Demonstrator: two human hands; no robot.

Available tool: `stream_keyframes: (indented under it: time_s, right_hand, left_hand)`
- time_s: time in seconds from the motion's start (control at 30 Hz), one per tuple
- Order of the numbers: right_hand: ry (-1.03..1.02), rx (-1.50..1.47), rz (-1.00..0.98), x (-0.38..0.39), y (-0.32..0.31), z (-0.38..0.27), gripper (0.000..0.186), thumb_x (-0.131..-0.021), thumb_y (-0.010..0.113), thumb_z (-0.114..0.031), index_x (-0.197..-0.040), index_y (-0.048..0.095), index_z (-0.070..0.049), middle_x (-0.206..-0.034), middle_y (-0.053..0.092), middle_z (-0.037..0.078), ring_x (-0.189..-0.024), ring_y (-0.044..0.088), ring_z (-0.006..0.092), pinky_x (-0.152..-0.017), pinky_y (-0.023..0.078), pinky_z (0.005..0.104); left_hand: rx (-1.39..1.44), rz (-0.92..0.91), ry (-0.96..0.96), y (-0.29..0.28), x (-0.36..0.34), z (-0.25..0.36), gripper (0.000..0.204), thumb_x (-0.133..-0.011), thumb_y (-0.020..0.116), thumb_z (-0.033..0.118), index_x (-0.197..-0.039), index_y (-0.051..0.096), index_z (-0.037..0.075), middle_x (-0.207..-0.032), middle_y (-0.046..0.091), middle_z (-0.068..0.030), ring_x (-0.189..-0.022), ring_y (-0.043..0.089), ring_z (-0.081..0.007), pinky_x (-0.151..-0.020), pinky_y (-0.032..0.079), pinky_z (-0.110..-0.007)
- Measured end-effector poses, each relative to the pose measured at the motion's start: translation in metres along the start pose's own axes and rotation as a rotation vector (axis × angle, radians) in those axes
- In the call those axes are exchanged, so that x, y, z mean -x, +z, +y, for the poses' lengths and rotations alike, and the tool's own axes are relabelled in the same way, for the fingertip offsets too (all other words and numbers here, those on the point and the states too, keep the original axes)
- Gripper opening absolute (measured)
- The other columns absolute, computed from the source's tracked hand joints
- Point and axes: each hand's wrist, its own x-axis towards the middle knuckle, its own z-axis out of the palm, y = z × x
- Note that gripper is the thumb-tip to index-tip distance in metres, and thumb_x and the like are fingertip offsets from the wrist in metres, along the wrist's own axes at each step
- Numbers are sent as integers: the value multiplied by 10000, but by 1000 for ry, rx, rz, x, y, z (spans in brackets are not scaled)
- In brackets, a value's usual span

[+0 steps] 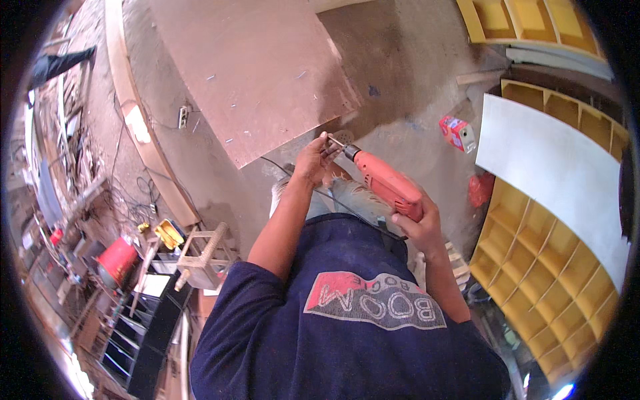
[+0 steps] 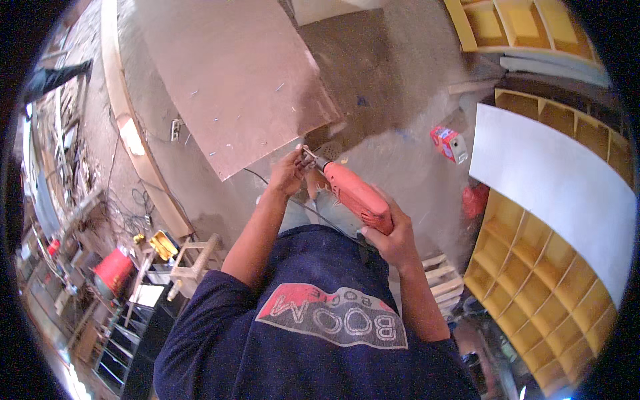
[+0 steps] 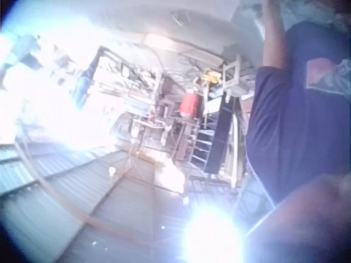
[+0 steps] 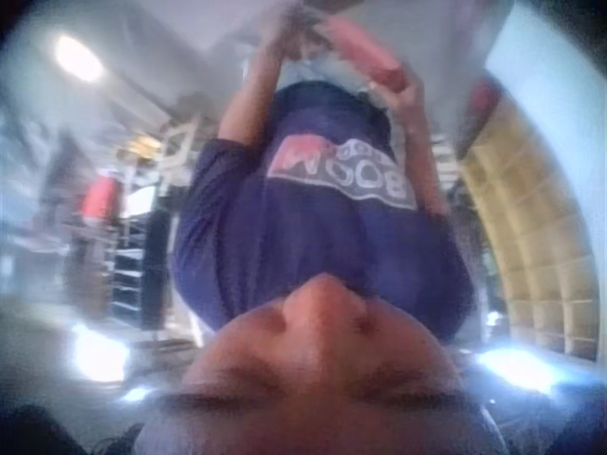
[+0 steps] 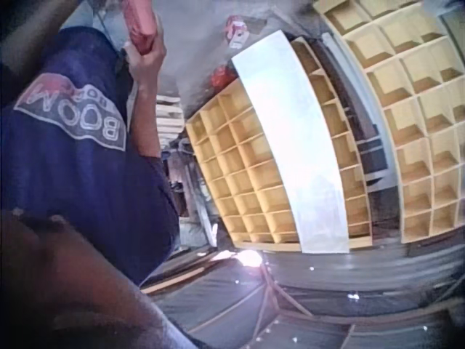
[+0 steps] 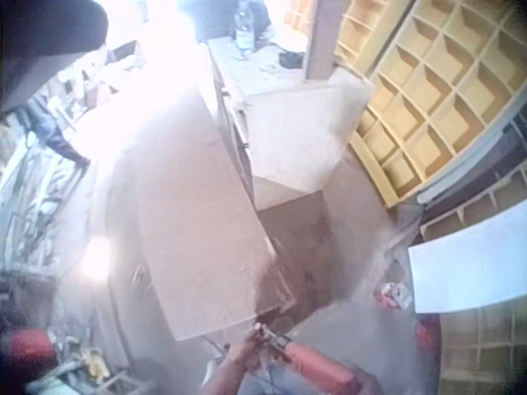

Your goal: The person places a large board onto a cabinet frame and drills several holes through the board into the frame using a power drill.

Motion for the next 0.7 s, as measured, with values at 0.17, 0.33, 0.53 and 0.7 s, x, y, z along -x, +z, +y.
stream_keyframes:
  time_s: [0.17, 0.33, 0.53, 0.7]
  right_hand:
    - [-52, 19, -48, 31, -18, 2, 813, -737, 760, -18, -1510, 509, 12, -1451, 618, 160, -1352, 580, 237, -1159, 417, 376]
    - [170, 42, -22, 85, -44, 5, 574, -781, 750, -21, -1336, 608, 19, -1047, 740, 131, -837, 714, 159, -746, 596, 303]
    - [6, 13, 13, 158, -80, -9, 468, -756, 697, 9, -1217, 622, 46, -915, 709, 119, -668, 669, 160, -585, 563, 293]
    - [-190, 84, 71, 198, -103, -25, 442, -769, 666, -42, -1195, 622, 67, -970, 705, 142, -723, 699, 215, -553, 602, 313]
  left_hand:
    - [121, -66, 62, 3, 17, -28, 197, -1007, 617, 203, -1103, 645, 34, -977, 725, -109, -874, 727, -271, -873, 611, -422]
    - [-283, -79, 359, -31, 14, -81, 243, -1000, 585, 240, -1082, 643, 19, -960, 739, -167, -875, 735, -304, -866, 596, -440]
    - [-1736, 179, 323, -176, 60, -171, 365, -931, 606, 321, -1140, 724, 47, -1143, 742, -230, -1078, 713, -422, -984, 537, -516]
    - [-1742, 358, 217, -283, 142, -230, 390, -905, 586, 314, -1137, 763, 55, -1156, 740, -239, -1103, 707, -418, -1041, 514, -510]
